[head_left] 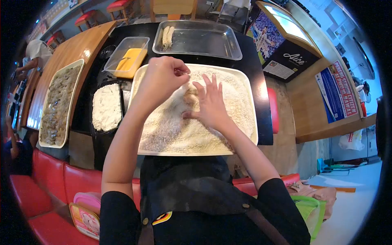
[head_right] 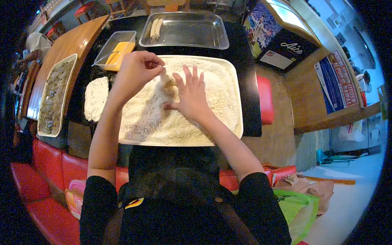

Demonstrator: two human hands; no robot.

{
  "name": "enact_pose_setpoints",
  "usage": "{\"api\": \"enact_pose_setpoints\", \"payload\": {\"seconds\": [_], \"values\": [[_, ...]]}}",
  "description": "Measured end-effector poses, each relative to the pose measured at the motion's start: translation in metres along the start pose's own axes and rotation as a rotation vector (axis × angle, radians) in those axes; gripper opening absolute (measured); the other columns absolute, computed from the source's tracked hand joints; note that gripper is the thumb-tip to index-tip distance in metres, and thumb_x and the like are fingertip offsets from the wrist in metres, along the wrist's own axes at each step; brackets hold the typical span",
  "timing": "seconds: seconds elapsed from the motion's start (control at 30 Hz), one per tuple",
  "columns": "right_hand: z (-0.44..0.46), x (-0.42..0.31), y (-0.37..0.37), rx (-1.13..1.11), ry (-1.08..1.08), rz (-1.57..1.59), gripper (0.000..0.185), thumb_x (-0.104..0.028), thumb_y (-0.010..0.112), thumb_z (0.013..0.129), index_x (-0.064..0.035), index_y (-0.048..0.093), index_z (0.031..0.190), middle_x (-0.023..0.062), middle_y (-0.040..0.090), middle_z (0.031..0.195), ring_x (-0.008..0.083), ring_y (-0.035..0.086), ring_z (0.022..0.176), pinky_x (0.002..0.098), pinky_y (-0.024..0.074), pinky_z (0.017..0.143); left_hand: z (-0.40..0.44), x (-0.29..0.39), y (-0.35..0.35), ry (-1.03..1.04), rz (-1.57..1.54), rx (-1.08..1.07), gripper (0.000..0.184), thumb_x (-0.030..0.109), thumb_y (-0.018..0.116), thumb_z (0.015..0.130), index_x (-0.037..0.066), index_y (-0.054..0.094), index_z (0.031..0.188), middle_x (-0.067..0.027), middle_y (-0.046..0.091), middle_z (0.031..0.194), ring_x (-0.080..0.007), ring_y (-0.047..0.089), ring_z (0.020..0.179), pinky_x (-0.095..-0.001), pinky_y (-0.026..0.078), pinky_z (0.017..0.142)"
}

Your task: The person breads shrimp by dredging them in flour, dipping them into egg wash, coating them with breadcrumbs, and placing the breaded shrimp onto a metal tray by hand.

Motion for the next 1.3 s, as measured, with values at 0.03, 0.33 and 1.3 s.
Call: {"api": "enact_pose_setpoints", "payload": {"seconds": [0.03,0.33,1.3], "values": [[0.004,0.001,0.004,0.009,-0.012,-0.002,0.099,-0.049,0.082,0.069,-0.0104,0.031,0.144,0.0240,0.021,0.152,0.0490,0.007,0.145,0.0632,0.0095,0.117,0.000,0.004,-0.010,-0.024,-0.002,0.005,0.019,0.013,0.075,0.078,-0.003,0.073,0.088,-0.0089,0.071,0.075,-0.0113,0.063,0.066,-0.0256,0.051,0.065],[0.037,0.037,0.001,-0.003,0.106,0.049,0.093,-0.033,0.085,0.067,-0.0088,0.037,0.143,0.0231,0.032,0.148,0.0481,0.016,0.143,0.0589,0.0144,0.117,-0.007,0.041,-0.042,0.036,-0.093,0.028,0.014,0.009,0.075,0.079,-0.001,0.073,0.089,-0.0046,0.070,0.075,-0.0072,0.062,0.067,-0.0227,0.050,0.063],[-0.031,0.000,-0.066,0.099,0.017,0.367,0.038,-0.016,0.075,0.078,-0.0023,0.062,0.111,0.0176,0.060,0.115,0.0355,0.053,0.110,0.0418,0.0441,0.097,-0.070,-0.038,0.054,-0.067,0.014,-0.317,0.025,0.023,0.065,0.089,0.002,0.068,0.102,-0.0191,0.064,0.101,-0.0349,0.060,0.101,-0.0414,0.046,0.091]]}}
Point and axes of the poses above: each hand's wrist, its own z-axis towards the middle knuckle, its own y-axis out of the palm, x = y × z, the point moved 10 cm from there along z, towards the middle knuckle
